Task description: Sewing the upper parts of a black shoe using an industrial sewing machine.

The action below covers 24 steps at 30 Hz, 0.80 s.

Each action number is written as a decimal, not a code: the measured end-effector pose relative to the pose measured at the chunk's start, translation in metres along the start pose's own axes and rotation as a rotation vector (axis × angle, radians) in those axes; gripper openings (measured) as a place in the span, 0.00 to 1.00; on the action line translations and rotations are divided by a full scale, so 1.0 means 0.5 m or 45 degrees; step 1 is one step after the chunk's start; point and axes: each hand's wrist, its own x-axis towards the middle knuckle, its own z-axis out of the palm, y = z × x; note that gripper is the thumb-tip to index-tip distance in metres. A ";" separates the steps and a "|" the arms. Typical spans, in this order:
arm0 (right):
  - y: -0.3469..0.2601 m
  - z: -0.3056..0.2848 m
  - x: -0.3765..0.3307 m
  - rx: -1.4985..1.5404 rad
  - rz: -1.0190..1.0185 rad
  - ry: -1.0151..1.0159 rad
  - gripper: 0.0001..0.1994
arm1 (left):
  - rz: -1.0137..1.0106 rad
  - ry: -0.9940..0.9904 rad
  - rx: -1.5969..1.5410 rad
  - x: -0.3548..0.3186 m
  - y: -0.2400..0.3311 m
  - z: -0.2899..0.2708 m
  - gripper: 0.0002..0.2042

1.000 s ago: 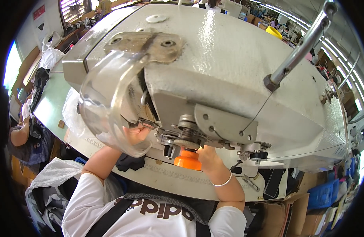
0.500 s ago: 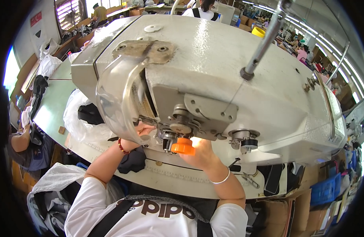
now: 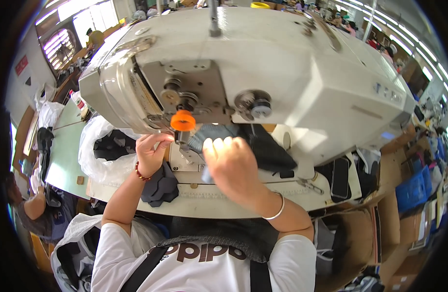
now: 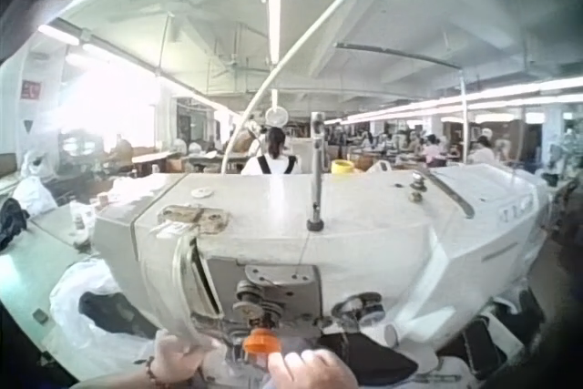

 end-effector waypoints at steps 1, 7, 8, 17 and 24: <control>-0.024 -0.027 -0.012 -0.038 0.022 0.006 0.15 | 0.037 -0.010 -0.052 0.005 0.015 -0.005 0.05; -0.058 -0.186 -0.065 0.116 0.238 -0.055 0.17 | 0.216 -0.116 -0.251 0.007 0.110 -0.037 0.08; -0.049 -0.213 -0.073 0.177 0.266 -0.038 0.17 | 0.228 -0.132 -0.278 0.007 0.125 -0.043 0.08; 0.041 -0.396 -0.187 0.275 0.682 0.096 0.10 | 0.411 -0.478 -0.272 0.018 0.236 -0.041 0.10; 0.024 -0.588 -0.389 -0.230 1.117 -0.140 0.11 | 0.430 -0.677 -0.278 -0.024 0.265 0.004 0.11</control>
